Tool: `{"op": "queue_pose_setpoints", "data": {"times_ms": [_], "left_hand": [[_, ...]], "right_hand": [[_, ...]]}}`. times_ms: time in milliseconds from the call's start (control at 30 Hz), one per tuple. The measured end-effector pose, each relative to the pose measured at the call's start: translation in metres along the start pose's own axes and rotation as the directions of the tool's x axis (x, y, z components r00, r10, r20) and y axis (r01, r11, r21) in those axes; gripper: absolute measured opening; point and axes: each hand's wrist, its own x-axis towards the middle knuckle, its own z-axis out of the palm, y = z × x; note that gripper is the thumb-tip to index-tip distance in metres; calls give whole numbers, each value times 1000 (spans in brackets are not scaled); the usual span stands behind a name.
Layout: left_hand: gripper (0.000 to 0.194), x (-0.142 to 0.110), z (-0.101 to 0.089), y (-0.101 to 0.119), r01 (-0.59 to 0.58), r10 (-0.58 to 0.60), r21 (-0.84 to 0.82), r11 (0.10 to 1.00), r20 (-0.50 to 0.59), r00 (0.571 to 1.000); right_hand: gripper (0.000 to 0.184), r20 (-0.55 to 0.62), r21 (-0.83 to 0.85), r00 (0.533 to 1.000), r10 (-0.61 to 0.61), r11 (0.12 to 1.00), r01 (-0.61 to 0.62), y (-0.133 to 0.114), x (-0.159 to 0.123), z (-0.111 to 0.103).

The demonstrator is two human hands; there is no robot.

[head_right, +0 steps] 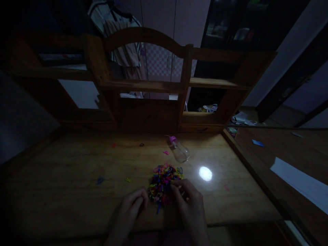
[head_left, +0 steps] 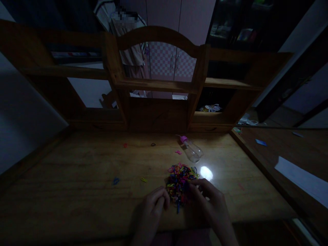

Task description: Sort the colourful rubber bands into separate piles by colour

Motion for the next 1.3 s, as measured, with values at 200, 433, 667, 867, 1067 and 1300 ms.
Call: {"op": "queue_pose_setpoints", "data": {"times_ms": [200,433,667,867,1067,1300], "left_hand": [[22,-2,0,4,-34,34,-10,999,-5,999],[21,-3,1,4,-58,57,-22,998,-57,997],[20,-2,1,1,-80,78,-19,997,-105,991],[20,0,2,-1,-80,76,-35,996,-91,993],[19,-1,1,-2,-76,74,-22,997,-85,994],[18,0,4,-2,-74,67,-83,994,-85,994]], "right_hand": [[32,-52,124,989,139,983,-132,5,-11,6],[29,13,-170,969,-245,955,244,15,-18,22],[32,89,-389,938,-336,855,343,8,-13,33],[19,-3,-226,959,-282,935,274,-5,-18,28],[19,-56,130,998,-19,991,26,-9,-17,25],[26,-100,241,995,31,970,-6,-11,-7,24]]}}
